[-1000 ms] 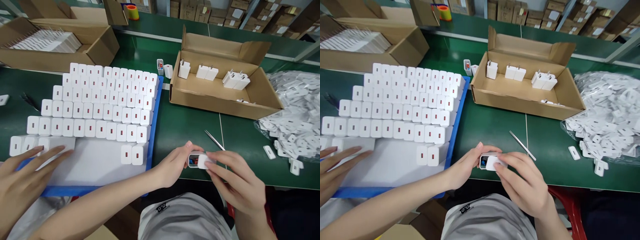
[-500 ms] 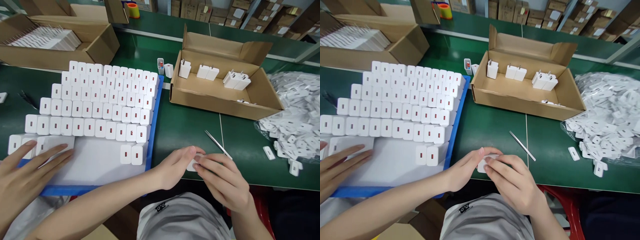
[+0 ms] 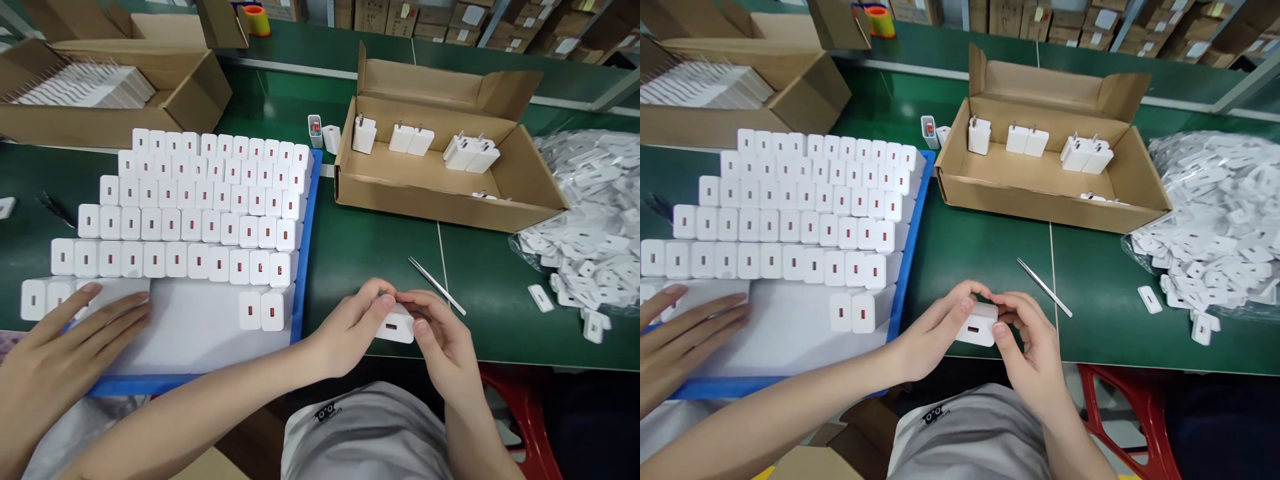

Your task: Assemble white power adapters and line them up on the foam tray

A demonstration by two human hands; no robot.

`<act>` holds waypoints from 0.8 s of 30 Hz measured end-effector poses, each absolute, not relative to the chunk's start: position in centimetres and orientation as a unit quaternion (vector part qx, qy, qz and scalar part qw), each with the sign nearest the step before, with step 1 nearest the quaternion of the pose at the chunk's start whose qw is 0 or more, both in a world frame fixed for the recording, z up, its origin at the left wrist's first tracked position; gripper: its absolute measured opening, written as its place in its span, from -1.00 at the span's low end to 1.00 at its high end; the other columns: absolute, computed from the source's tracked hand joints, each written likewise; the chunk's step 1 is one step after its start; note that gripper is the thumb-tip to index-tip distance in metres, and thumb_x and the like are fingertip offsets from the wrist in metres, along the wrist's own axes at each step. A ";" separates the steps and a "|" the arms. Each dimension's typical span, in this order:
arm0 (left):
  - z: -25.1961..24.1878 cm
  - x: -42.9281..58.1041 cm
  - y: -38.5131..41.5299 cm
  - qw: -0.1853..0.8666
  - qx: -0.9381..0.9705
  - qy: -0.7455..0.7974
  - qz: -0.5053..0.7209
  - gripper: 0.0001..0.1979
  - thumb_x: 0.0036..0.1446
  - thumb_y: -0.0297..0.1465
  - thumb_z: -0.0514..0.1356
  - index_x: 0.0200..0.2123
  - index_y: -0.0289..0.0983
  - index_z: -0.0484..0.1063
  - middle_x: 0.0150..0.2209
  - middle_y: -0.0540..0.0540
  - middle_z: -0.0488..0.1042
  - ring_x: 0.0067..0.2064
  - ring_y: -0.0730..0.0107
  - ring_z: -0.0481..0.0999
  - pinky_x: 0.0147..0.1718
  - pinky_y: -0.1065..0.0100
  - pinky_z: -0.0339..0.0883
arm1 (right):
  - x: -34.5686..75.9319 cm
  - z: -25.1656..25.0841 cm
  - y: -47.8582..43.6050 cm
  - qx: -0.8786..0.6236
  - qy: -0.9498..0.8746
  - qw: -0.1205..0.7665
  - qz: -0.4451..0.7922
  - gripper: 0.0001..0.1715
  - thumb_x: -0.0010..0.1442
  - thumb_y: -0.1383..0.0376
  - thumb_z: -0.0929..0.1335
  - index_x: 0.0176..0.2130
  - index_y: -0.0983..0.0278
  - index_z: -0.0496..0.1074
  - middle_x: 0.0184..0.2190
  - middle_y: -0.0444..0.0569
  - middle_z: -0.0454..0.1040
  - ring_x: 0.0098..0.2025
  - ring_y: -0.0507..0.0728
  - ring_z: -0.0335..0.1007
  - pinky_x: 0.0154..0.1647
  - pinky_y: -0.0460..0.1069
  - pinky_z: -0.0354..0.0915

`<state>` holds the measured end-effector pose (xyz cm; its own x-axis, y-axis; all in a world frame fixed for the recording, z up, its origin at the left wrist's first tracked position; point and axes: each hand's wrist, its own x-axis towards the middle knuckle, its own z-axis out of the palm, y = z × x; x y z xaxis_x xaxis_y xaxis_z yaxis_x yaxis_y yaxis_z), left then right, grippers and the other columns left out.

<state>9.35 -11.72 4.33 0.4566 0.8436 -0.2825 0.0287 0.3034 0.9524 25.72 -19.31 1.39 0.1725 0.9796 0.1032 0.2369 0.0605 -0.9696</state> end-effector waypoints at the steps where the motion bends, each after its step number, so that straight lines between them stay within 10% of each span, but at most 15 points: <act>1: 4.3 9.2 -11.6 0.684 0.522 0.425 0.281 -0.69 0.17 0.00 0.23 -0.28 -0.09 0.59 -0.38 0.02 0.58 -0.31 0.27 0.48 -0.30 0.30 0.36 | 25.6 1.5 -19.2 -0.567 -0.519 0.504 0.393 -0.72 0.35 0.17 0.37 0.04 0.14 0.52 -0.06 0.03 0.55 -0.07 0.16 0.55 -0.14 -0.02 0.54; 24: 3.9 8.5 -11.8 0.568 0.697 0.347 0.266 -0.67 0.43 -0.22 -0.01 -0.03 -0.26 0.47 -0.12 -0.16 0.58 -0.12 0.21 0.52 -0.17 0.25 0.35 | 24.0 2.4 -18.4 -0.549 -0.483 0.588 0.346 -0.86 0.33 0.27 0.39 -0.11 0.19 0.54 -0.17 0.01 0.55 -0.10 0.13 0.55 -0.09 -0.01 0.53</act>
<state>8.49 -11.76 3.90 0.6177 0.7860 -0.0238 0.1822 -0.1136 0.9767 23.96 -18.42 2.37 0.2944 0.9370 0.1881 0.1222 0.1582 -0.9798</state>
